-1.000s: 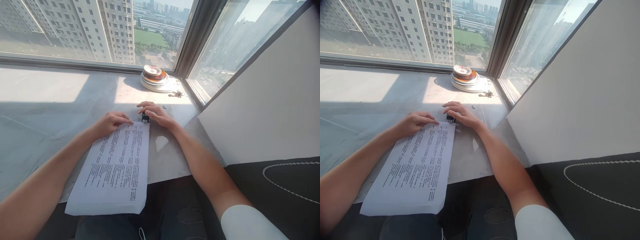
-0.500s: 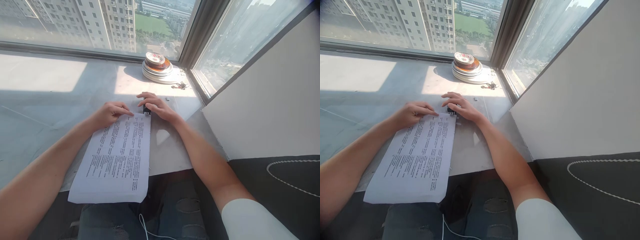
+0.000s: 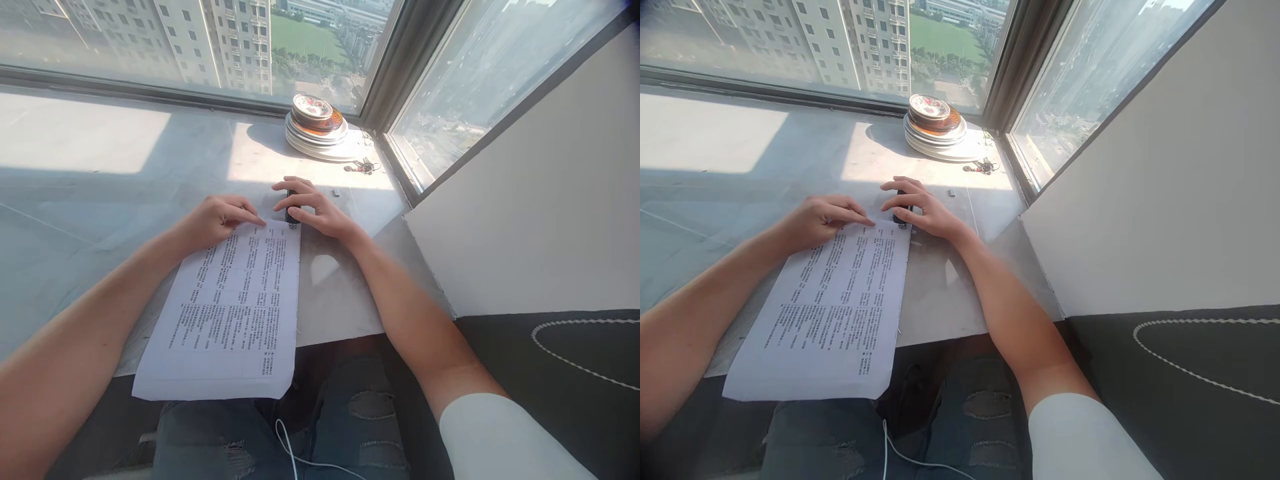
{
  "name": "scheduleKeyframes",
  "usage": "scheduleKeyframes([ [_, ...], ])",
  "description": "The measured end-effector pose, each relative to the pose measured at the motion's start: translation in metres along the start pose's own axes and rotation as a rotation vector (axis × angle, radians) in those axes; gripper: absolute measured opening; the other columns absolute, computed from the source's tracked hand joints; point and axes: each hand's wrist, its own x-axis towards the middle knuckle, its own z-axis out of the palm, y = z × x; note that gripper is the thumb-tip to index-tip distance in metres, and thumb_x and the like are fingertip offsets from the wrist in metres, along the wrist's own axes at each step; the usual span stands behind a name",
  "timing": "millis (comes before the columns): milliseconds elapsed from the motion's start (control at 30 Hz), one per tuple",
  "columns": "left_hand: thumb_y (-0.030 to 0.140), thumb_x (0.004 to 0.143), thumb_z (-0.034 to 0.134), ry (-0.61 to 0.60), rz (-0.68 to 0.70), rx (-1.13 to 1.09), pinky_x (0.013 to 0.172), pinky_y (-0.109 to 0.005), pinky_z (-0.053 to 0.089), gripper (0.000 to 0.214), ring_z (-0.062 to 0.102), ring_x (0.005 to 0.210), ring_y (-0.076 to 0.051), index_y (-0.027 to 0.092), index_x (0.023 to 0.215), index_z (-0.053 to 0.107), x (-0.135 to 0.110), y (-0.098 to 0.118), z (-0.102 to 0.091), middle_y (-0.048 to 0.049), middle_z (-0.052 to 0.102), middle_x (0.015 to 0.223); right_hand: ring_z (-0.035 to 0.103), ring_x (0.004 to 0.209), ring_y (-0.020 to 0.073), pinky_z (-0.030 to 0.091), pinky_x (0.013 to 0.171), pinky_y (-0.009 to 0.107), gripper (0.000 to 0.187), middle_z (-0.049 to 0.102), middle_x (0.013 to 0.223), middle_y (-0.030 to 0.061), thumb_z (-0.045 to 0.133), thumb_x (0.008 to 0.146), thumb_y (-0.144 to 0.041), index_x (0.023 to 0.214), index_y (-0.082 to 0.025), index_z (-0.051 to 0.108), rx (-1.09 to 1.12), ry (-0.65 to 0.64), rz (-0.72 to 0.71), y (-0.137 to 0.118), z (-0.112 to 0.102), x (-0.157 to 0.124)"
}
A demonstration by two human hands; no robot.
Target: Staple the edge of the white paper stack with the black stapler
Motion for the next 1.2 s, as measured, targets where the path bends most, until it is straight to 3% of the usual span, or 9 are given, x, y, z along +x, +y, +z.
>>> scheduleKeyframes([
  [367,0.018,0.099,0.057,-0.003,-0.012,-0.033,0.097,-0.030,0.057,0.035,0.072,0.100,-0.019,0.030,0.108,0.088,-0.0018,0.0002,0.0005,-0.0050,0.081,0.115,0.028,0.164,0.0300,0.021,0.137,0.059,0.038,0.055,0.161,-0.0018,0.054,0.109,-0.063,0.122,-0.036,0.078,0.013,-0.012,-0.006,0.0002,-0.0015,-0.0007],
  [767,0.008,0.094,0.051,0.032,0.043,-0.029,0.089,-0.029,0.056,0.045,0.072,0.096,-0.017,0.030,0.107,0.088,-0.0014,0.0002,0.0026,-0.0047,0.081,0.111,0.029,0.164,0.0300,0.023,0.137,0.059,0.040,0.056,0.159,-0.0007,0.054,0.108,-0.065,0.119,-0.035,0.079,-0.010,-0.007,-0.013,-0.0005,-0.0004,0.0002],
  [1200,0.015,0.097,0.055,0.008,-0.005,-0.035,0.091,-0.029,0.056,0.037,0.072,0.097,-0.017,0.030,0.106,0.088,-0.0007,-0.0004,0.0015,-0.0041,0.081,0.111,0.029,0.163,0.0301,0.024,0.137,0.057,0.027,0.057,0.155,-0.0023,0.059,0.108,-0.049,0.116,-0.037,0.082,-0.049,-0.016,-0.029,0.0002,0.0010,0.0005],
])
